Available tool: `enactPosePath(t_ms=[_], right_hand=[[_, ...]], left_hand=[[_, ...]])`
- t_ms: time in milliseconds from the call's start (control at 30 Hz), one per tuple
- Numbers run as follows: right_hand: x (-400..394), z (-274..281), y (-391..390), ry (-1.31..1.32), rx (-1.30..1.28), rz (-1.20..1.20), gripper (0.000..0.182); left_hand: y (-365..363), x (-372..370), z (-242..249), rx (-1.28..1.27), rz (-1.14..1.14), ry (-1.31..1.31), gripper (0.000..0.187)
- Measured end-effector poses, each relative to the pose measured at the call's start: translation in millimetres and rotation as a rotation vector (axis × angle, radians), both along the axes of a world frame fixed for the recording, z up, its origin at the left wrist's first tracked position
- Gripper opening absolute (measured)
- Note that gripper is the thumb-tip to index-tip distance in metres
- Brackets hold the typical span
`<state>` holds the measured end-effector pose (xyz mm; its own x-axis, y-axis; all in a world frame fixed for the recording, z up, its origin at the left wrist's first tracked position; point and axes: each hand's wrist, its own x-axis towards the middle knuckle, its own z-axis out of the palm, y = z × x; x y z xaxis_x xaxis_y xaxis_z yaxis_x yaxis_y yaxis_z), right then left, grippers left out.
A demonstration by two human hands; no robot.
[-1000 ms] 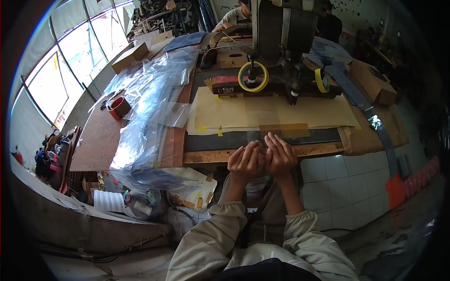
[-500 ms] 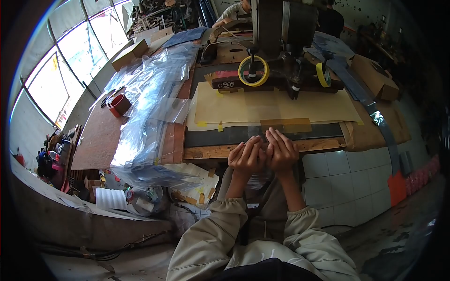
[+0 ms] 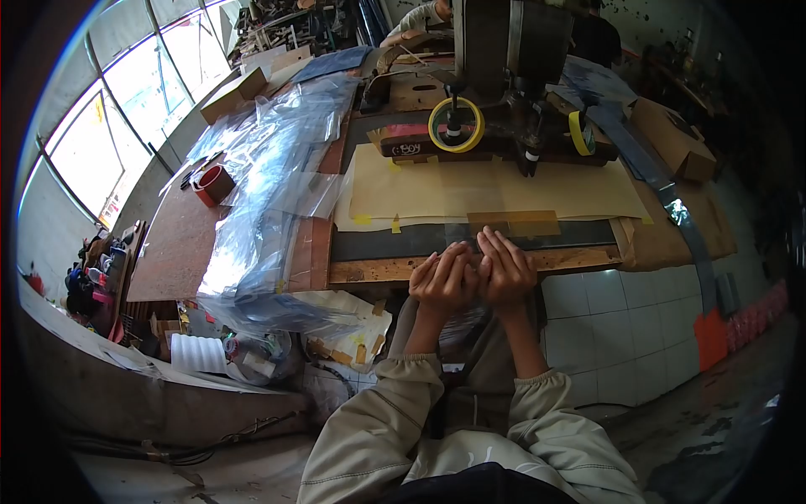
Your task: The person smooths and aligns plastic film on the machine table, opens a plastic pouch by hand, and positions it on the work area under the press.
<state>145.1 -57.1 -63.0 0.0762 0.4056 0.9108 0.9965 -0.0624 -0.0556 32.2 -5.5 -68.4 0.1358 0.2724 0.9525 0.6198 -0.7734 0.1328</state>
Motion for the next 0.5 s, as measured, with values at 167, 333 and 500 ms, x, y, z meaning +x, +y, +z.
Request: enactPosePath(t_ms=[167,333,500], right_hand=[[0.3,-1.8,0.4,0.002,0.001,0.004,0.035],[-0.1,-0.5,-0.4,0.004,-0.005,0.000,0.036],[0.2,-2.1,0.2,0.003,-0.005,-0.001,0.036]], left_hand=[[1.0,1.0,-1.7,0.011,-0.005,-0.013,0.023],[1.2,0.9,-1.4,0.016,-0.009,-0.017,0.023],[1.8,1.1,-2.3,0.022,-0.011,-0.021,0.023]])
